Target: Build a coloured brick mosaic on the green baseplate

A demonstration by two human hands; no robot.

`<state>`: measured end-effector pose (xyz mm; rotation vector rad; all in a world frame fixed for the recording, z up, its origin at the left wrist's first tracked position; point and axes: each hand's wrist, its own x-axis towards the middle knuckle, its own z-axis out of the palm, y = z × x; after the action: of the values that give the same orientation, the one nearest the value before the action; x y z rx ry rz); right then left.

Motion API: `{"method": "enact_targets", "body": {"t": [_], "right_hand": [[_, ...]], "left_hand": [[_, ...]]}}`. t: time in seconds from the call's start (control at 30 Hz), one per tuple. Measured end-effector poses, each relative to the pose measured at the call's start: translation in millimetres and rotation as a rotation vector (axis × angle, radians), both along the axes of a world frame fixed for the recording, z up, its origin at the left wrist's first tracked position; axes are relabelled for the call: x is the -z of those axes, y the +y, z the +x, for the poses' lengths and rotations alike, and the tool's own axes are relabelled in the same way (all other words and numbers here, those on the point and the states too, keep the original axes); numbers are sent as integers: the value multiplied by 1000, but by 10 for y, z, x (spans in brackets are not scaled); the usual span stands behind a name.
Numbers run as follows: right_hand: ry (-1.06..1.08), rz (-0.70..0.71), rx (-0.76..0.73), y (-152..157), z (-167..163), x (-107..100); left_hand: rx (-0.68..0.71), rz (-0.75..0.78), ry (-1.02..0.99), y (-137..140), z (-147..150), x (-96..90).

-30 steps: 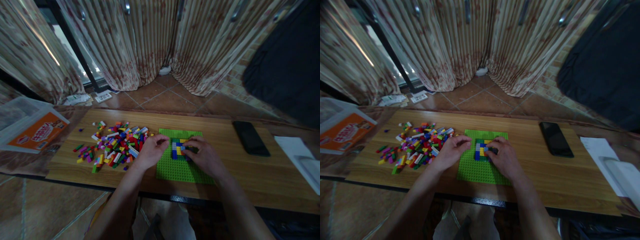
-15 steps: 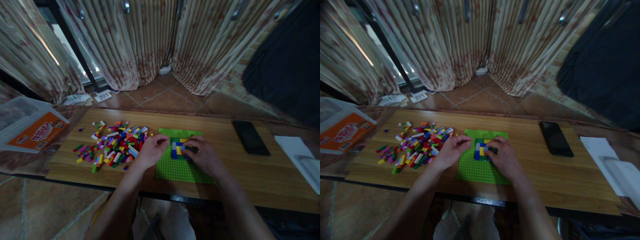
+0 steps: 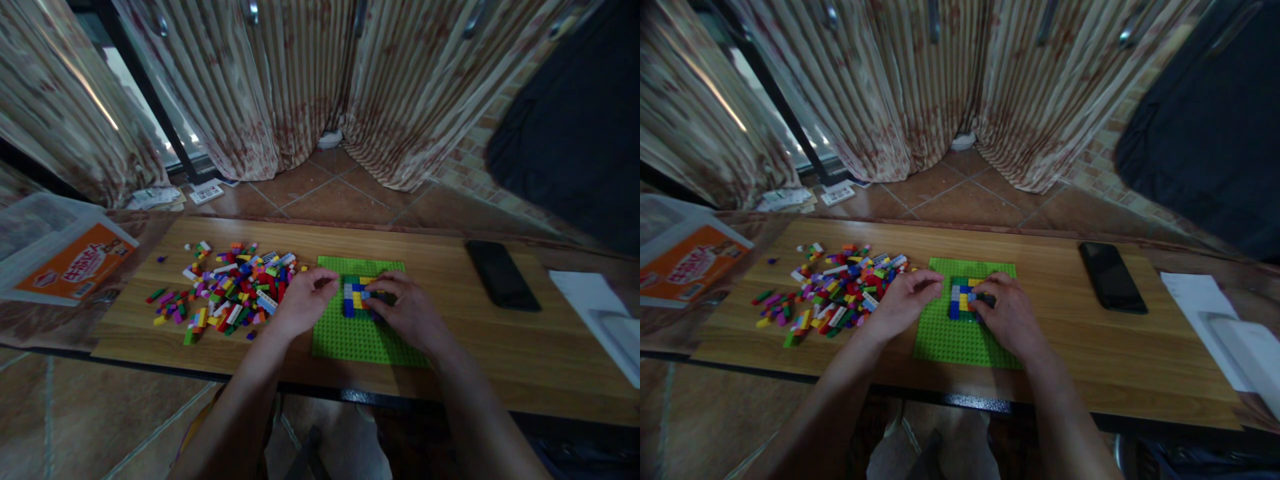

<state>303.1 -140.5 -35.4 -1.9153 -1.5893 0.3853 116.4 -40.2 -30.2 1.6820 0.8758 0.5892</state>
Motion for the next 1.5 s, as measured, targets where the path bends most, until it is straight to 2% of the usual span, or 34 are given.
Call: {"method": "enact_targets", "body": {"t": [0.17,0.33,0.5,0.83,1.13,1.5], "right_hand": [[-1,6,13,-3,1,10],[-4,-2,5,-6,4,8],[-7,10,-13,-2,13,20],[57,-17,-33,-16,58,15],[137,-40,63,18,87,39],[123,-63,120,66,43,40]], "left_hand": [[22,0,-23,-32,16,-27],[120,3,-21,-84,42,-48],[164,73,30,-143,83,-9],[130,261,150,-173,117,27],[212,437,191,-229,116,28],[258,552,288,-267,130,54]]}}
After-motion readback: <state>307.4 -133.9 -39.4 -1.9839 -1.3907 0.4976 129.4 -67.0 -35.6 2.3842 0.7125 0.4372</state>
